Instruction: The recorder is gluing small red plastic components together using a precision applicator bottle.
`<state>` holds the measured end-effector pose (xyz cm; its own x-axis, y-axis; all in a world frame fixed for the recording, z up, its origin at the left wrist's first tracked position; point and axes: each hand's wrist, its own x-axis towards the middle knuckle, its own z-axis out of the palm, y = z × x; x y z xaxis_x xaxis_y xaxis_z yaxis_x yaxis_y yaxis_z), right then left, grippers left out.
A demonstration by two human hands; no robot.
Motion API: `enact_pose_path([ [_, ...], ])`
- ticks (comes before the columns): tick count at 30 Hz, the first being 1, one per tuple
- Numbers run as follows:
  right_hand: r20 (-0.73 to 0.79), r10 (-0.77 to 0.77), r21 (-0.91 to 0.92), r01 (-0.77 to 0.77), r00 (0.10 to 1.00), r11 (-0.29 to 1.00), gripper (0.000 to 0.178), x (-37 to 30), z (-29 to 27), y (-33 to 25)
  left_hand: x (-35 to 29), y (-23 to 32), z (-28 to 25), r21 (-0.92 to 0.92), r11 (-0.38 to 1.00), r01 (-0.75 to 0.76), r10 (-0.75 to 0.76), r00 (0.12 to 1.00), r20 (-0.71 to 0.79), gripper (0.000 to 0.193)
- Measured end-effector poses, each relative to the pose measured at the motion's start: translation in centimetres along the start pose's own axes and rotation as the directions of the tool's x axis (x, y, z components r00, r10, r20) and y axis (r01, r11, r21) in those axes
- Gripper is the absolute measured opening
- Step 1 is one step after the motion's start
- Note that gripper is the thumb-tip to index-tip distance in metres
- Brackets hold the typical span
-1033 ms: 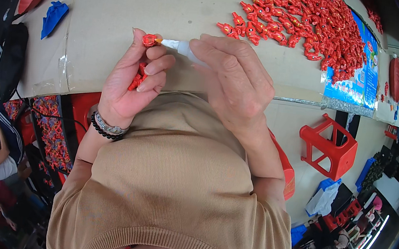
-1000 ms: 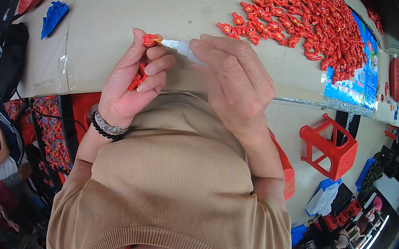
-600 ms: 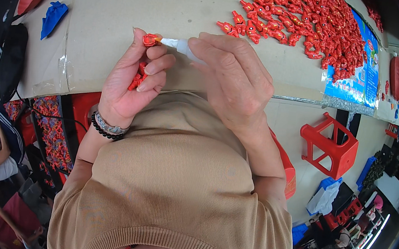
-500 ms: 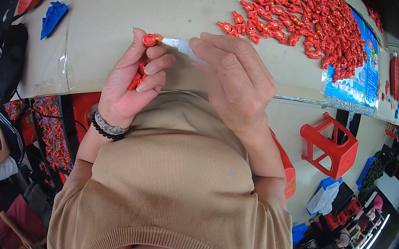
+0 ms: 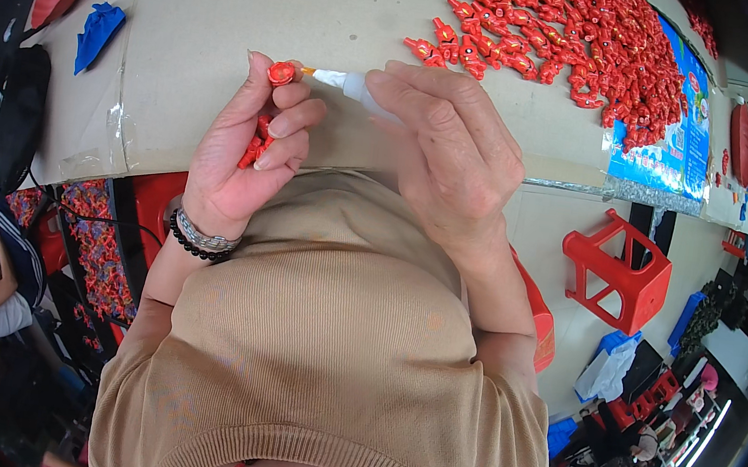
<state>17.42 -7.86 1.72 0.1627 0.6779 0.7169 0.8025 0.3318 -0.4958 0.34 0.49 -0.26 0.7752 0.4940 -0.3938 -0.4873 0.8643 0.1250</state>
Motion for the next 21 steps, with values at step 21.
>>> enact_pose_path([
  [21, -0.006, 0.036, 0.014, -0.035, 0.999, 0.999, 0.034, 0.1, -0.4, -0.4, -0.3, -0.5, 0.4, 0.334, 0.912, -0.237, 0.240, 0.970, 0.032, 0.025],
])
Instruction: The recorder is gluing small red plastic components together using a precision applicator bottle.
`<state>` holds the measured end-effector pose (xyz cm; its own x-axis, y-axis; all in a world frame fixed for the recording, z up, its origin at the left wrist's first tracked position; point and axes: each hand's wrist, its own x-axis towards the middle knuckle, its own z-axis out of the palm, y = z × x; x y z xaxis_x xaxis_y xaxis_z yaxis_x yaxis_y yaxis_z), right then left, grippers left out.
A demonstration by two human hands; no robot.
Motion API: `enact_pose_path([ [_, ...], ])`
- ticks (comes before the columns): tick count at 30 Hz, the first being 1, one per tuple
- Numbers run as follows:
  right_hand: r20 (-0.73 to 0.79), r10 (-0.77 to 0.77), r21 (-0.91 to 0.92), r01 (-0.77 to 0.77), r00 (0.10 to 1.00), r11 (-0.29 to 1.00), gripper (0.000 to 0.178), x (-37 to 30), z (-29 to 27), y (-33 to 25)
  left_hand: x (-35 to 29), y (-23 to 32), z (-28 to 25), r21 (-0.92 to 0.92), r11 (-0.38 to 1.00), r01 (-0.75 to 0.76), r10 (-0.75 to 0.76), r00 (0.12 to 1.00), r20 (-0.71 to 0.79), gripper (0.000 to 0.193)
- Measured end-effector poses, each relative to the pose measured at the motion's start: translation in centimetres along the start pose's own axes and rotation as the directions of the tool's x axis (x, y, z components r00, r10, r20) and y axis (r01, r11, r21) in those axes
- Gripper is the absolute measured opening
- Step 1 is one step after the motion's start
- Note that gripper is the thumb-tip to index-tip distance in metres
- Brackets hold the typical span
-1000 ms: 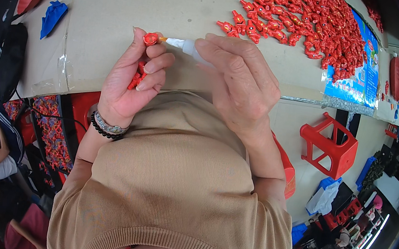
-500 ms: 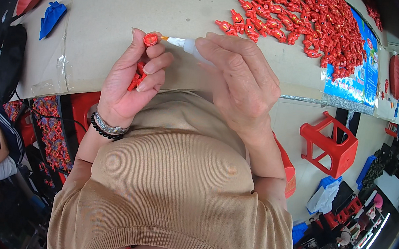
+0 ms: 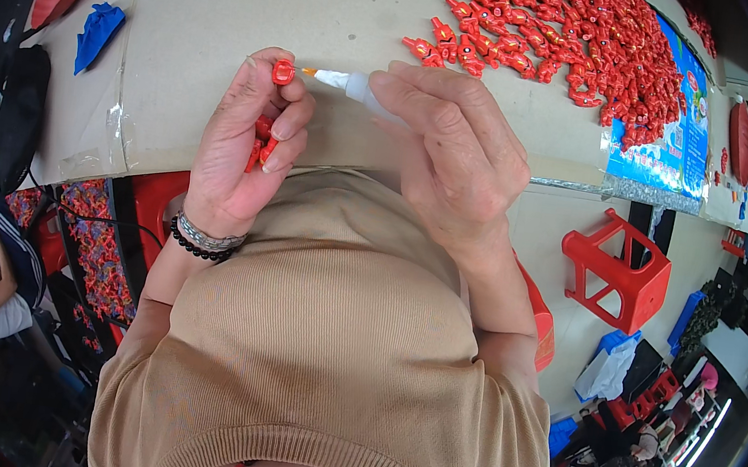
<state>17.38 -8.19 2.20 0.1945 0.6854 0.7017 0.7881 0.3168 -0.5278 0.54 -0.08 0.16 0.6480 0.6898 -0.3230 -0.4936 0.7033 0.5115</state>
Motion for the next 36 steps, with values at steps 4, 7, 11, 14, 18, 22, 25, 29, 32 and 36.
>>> enact_pose_path([
  [4, 0.012, -0.006, -0.004, 0.006, 1.000, 1.000, 0.034, 0.11, 0.06, 0.05, -0.01, 0.03, 0.04, 0.015, 1.000, -0.018, 0.018, 1.000, 0.000, 0.025],
  [7, 0.015, -0.010, -0.004, 0.010, 1.000, 1.000, 0.034, 0.15, 0.09, 0.03, -0.07, 0.13, 0.10, 0.037, 0.999, -0.031, 0.031, 0.999, -0.005, 0.025],
  [11, 0.017, -0.006, -0.009, 0.006, 1.000, 1.000, 0.034, 0.15, 0.11, -0.06, -0.12, 0.13, 0.18, 0.048, 0.998, -0.045, 0.046, 0.999, -0.019, 0.023],
  [14, 0.007, -0.015, -0.004, 0.015, 1.000, 1.000, 0.034, -0.06, 0.23, 0.16, -0.06, 0.12, 0.13, 0.054, 0.997, -0.063, 0.064, 0.998, -0.017, 0.022],
  [18, 0.008, -0.018, -0.005, 0.018, 1.000, 1.000, 0.034, -0.16, 0.25, 0.17, 0.04, 0.05, -0.16, 0.033, 0.997, -0.073, 0.073, 0.997, -0.001, 0.020],
  [22, 0.023, -0.006, -0.021, 0.006, 1.000, 1.000, 0.034, -0.15, 0.20, 0.02, 0.03, 0.00, -0.27, 0.007, 0.996, -0.085, 0.085, 0.996, 0.017, 0.016],
  [25, 0.023, -0.005, -0.018, 0.005, 1.000, 1.000, 0.035, -0.29, 0.21, 0.13, 0.08, -0.06, -0.27, -0.016, 0.996, -0.086, 0.087, 0.996, 0.028, 0.014],
  [29, 0.022, -0.005, -0.027, 0.005, 1.000, 1.000, 0.035, -0.39, 0.20, 0.17, 0.05, -0.14, -0.35, -0.042, 0.996, -0.083, 0.085, 0.996, 0.027, 0.012],
  [32, 0.020, -0.005, -0.025, 0.005, 1.000, 1.000, 0.035, -0.38, 0.14, 0.12, 0.09, -0.17, -0.43, -0.056, 0.995, -0.080, 0.082, 0.996, 0.029, 0.012],
  [36, 0.018, 0.001, -0.020, 0.000, 1.000, 1.000, 0.034, -0.35, 0.14, 0.00, 0.12, -0.18, -0.41, -0.082, 0.994, -0.071, 0.074, 0.997, 0.035, 0.011],
])
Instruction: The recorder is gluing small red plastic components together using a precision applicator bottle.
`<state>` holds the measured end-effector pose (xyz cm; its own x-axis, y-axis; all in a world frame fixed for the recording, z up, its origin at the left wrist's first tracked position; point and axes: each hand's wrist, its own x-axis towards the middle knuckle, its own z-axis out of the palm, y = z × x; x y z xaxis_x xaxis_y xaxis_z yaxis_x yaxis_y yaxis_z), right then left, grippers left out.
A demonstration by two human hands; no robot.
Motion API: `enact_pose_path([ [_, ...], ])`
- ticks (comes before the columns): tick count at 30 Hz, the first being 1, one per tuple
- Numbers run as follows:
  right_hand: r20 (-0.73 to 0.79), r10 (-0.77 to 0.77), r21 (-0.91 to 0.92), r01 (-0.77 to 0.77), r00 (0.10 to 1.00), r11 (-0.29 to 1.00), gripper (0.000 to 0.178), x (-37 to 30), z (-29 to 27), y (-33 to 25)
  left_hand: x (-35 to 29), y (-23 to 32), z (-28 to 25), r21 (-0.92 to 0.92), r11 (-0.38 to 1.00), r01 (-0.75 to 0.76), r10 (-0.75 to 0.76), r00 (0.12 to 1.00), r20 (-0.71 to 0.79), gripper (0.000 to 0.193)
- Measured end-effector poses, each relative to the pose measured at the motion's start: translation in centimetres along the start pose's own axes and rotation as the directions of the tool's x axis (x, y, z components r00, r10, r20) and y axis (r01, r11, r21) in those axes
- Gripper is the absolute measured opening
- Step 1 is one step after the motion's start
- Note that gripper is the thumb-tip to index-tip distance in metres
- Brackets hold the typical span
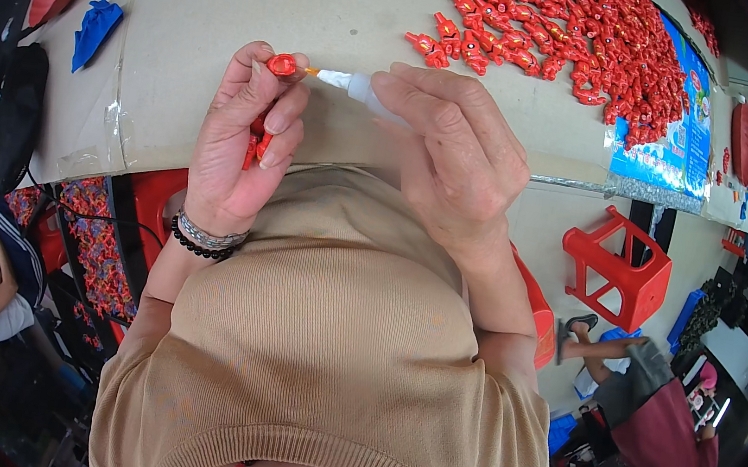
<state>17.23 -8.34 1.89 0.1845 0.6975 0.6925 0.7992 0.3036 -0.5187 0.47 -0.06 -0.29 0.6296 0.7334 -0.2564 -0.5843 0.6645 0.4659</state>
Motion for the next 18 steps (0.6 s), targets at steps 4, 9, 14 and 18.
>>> enact_pose_path([
  [4, 0.004, 0.012, 0.004, -0.012, 1.000, 1.000, 0.034, -0.12, 0.02, -0.11, 0.03, -0.13, -0.09, -0.035, 0.999, 0.001, -0.001, 1.000, -0.003, 0.010],
  [9, 0.004, 0.020, 0.019, -0.020, 1.000, 1.000, 0.033, -0.11, 0.02, -0.31, 0.09, -0.10, -0.01, -0.052, 0.999, -0.002, 0.002, 1.000, 0.007, 0.011],
  [14, -0.032, 0.095, 0.108, -0.091, 0.995, 0.990, 0.034, -0.10, -0.03, -0.32, 0.20, 0.06, -0.21, -0.106, 0.993, 0.046, -0.041, 0.998, 0.046, 0.014],
  [18, -0.038, 0.063, 0.123, -0.057, 0.997, 0.991, 0.035, 0.18, -0.17, -0.12, 0.11, -0.04, -0.41, -0.157, 0.978, 0.139, -0.127, 0.988, 0.088, 0.025],
])
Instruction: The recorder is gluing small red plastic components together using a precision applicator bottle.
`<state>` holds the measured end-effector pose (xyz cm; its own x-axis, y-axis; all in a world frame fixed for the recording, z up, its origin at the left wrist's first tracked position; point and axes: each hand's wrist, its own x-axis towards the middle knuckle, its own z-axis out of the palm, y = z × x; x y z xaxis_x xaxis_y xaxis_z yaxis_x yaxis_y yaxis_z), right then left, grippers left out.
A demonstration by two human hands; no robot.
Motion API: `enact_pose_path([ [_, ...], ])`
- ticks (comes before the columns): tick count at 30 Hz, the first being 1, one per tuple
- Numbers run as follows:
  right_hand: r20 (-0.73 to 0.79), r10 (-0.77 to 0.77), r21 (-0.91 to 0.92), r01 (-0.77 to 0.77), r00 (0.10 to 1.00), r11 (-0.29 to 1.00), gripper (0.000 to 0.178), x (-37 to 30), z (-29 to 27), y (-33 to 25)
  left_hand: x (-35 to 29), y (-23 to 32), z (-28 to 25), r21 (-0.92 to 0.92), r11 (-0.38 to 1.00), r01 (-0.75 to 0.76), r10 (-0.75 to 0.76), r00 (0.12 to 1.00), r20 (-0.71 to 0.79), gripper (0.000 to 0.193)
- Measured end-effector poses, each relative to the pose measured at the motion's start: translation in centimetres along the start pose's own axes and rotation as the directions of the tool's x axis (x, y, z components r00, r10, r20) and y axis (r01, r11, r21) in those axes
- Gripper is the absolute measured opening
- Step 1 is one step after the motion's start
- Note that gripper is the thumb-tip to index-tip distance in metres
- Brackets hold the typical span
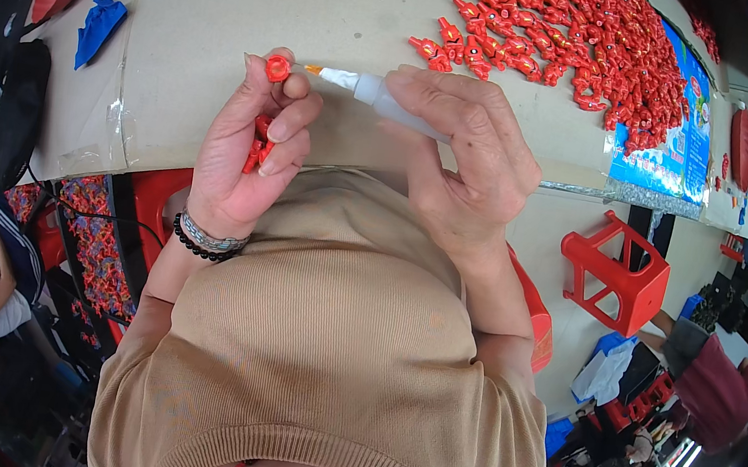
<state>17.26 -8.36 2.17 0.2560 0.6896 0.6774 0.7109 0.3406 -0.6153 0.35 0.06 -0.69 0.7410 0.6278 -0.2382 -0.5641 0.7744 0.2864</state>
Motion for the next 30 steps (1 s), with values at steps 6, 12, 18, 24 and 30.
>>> enact_pose_path([
  [6, 0.025, 0.035, 0.029, -0.036, 0.999, 0.999, 0.034, -0.1, 0.3, -0.1, -0.3, 0.0, 0.7, 0.005, 0.999, 0.046, -0.045, 0.994, -0.097, 0.035],
  [12, 0.112, 0.073, 0.024, -0.076, 0.991, 0.997, 0.033, -0.5, -0.2, -0.1, -0.4, 0.2, 1.1, 0.104, 0.990, 0.092, -0.080, 0.990, -0.115, 0.041],
  [18, 0.127, 0.069, 0.039, -0.075, 0.989, 0.996, 0.033, -0.5, -0.2, -0.2, -0.4, 0.0, 1.6, 0.129, 0.988, 0.083, -0.059, 0.982, -0.179, 0.043],
  [24, 0.132, 0.077, 0.029, -0.082, 0.988, 0.996, 0.034, -0.5, -0.1, -0.1, -0.4, 0.1, 1.1, 0.170, 0.981, 0.089, -0.065, 0.988, -0.143, 0.046],
  [30, 0.122, 0.057, 0.039, -0.062, 0.991, 0.997, 0.034, -0.3, 0.0, -0.2, -0.5, -0.1, 1.3, 0.266, 0.962, 0.066, -0.022, 0.986, -0.164, 0.048],
])
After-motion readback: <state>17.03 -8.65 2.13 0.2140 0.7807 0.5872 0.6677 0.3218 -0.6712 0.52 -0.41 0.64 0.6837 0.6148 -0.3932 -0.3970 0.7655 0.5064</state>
